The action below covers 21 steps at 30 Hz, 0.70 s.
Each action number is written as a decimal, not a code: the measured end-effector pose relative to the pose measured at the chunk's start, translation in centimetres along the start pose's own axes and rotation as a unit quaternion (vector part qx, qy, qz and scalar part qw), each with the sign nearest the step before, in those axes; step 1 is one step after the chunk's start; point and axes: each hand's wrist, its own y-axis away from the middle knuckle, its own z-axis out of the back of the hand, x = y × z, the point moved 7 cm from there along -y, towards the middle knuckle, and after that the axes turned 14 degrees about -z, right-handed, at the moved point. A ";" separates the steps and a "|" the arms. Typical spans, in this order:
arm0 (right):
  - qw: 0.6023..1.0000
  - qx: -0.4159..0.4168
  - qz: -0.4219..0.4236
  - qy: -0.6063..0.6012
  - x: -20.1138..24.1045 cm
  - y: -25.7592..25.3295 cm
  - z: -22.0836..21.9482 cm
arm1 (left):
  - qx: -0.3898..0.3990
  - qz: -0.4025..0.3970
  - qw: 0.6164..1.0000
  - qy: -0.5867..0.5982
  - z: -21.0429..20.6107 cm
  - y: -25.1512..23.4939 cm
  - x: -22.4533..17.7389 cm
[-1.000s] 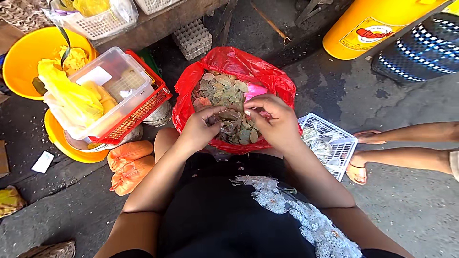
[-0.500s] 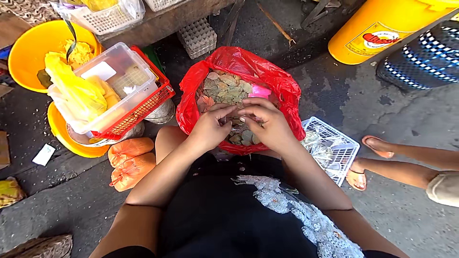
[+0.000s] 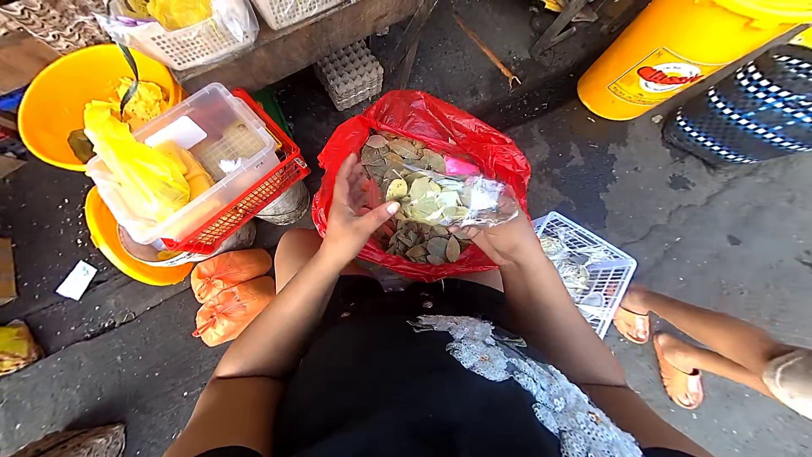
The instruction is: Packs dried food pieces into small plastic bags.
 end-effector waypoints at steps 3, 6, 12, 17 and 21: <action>0.996 0.050 -0.013 0.067 -0.7 -0.1 -0.5 | 0.004 0.083 0.987 0.137 -2.4 0.8 2.0; 0.988 0.145 -0.028 0.045 -0.8 0.5 -0.1 | 0.002 0.118 0.985 0.126 -2.9 0.8 2.2; 0.991 0.045 0.014 0.127 -0.2 0.3 1.3 | 0.069 0.105 0.985 0.118 -3.2 0.9 2.0; 0.941 -0.100 0.128 0.295 0.2 1.0 -0.4 | 0.105 0.104 0.983 0.111 -4.6 1.1 1.1; 0.962 -0.107 0.099 0.231 0.1 0.8 -0.2 | 0.103 0.124 0.977 0.137 -4.0 1.4 1.1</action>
